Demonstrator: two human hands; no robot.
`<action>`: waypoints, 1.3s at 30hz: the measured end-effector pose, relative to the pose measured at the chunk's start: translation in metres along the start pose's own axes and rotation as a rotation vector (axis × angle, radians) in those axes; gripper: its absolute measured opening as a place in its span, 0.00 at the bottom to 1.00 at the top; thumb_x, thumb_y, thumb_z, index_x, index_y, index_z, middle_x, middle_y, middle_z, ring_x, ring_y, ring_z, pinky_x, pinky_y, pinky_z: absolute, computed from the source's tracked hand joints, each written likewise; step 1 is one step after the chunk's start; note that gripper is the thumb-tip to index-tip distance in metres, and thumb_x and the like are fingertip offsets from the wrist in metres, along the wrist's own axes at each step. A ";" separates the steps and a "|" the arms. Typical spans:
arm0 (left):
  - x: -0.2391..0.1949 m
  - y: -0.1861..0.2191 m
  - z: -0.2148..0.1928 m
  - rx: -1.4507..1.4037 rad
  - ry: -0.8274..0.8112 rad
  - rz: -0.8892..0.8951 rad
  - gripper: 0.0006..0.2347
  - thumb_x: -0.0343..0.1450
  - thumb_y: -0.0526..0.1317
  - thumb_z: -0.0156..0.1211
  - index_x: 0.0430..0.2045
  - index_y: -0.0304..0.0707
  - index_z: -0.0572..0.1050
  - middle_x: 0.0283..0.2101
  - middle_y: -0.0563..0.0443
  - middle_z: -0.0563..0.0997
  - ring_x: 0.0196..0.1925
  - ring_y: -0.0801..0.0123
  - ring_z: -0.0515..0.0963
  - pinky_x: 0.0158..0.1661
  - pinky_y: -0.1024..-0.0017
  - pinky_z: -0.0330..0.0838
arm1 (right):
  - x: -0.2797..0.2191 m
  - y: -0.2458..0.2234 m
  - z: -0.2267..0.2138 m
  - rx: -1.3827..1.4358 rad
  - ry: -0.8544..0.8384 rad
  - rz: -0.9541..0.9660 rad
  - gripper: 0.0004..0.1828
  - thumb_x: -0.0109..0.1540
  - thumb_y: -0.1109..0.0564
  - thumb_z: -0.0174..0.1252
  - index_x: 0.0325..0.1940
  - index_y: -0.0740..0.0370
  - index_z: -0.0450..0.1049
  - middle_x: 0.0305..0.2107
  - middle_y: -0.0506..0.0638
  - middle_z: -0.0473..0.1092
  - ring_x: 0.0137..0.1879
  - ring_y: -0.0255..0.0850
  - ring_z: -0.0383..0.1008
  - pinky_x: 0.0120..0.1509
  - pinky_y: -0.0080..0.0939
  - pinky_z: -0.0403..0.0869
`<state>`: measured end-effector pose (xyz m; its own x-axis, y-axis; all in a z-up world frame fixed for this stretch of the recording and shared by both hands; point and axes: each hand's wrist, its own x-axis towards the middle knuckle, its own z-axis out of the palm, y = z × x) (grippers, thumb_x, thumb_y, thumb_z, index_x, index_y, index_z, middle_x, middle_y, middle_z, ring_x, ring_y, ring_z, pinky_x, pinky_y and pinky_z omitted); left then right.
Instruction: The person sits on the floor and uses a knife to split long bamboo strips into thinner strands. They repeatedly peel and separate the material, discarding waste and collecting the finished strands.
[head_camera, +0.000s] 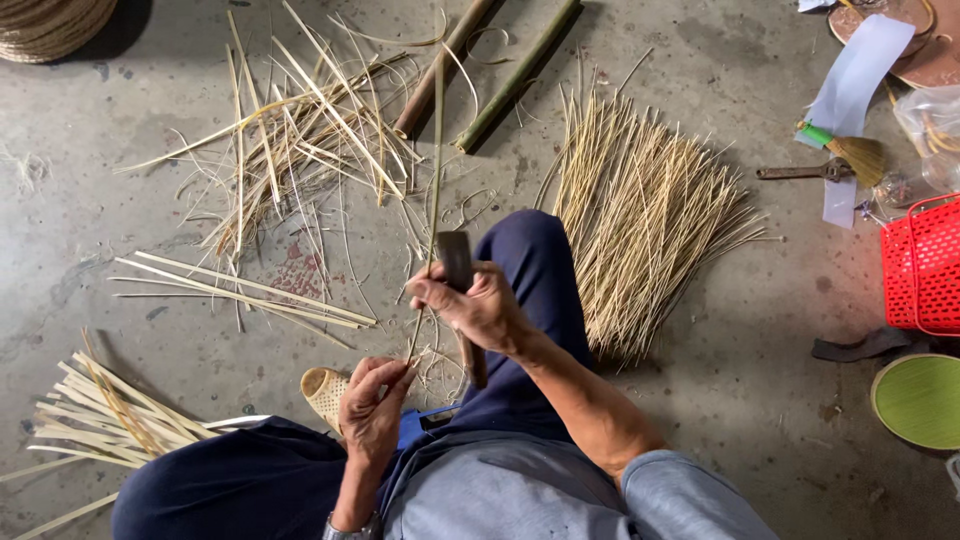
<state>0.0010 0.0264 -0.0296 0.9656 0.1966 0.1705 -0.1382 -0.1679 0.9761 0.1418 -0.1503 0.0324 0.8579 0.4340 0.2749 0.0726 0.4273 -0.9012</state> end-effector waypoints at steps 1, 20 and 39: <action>0.003 0.005 -0.006 0.001 -0.022 -0.008 0.08 0.68 0.26 0.69 0.38 0.32 0.81 0.39 0.50 0.81 0.40 0.71 0.80 0.43 0.79 0.74 | -0.001 0.005 0.005 0.040 -0.008 -0.043 0.14 0.72 0.48 0.64 0.52 0.61 0.76 0.44 0.52 0.79 0.46 0.38 0.79 0.52 0.42 0.82; 0.156 0.172 -0.099 0.099 0.317 0.499 0.12 0.87 0.39 0.57 0.59 0.26 0.71 0.53 0.43 0.78 0.45 0.71 0.78 0.41 0.76 0.72 | -0.043 0.087 0.056 -0.887 -0.311 -0.209 0.18 0.59 0.60 0.65 0.52 0.63 0.75 0.42 0.53 0.75 0.44 0.51 0.79 0.46 0.45 0.77; 0.132 0.185 -0.108 -0.092 0.316 0.371 0.11 0.92 0.37 0.47 0.48 0.23 0.72 0.40 0.39 0.80 0.28 0.68 0.74 0.32 0.77 0.62 | -0.045 0.091 0.058 -1.028 -0.416 0.014 0.29 0.62 0.48 0.61 0.62 0.65 0.67 0.45 0.58 0.72 0.39 0.49 0.78 0.40 0.44 0.77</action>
<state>0.0788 0.1260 0.1877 0.7354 0.4250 0.5278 -0.4929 -0.1991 0.8470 0.0805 -0.0853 -0.0424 0.6378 0.7488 0.1801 0.6176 -0.3575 -0.7006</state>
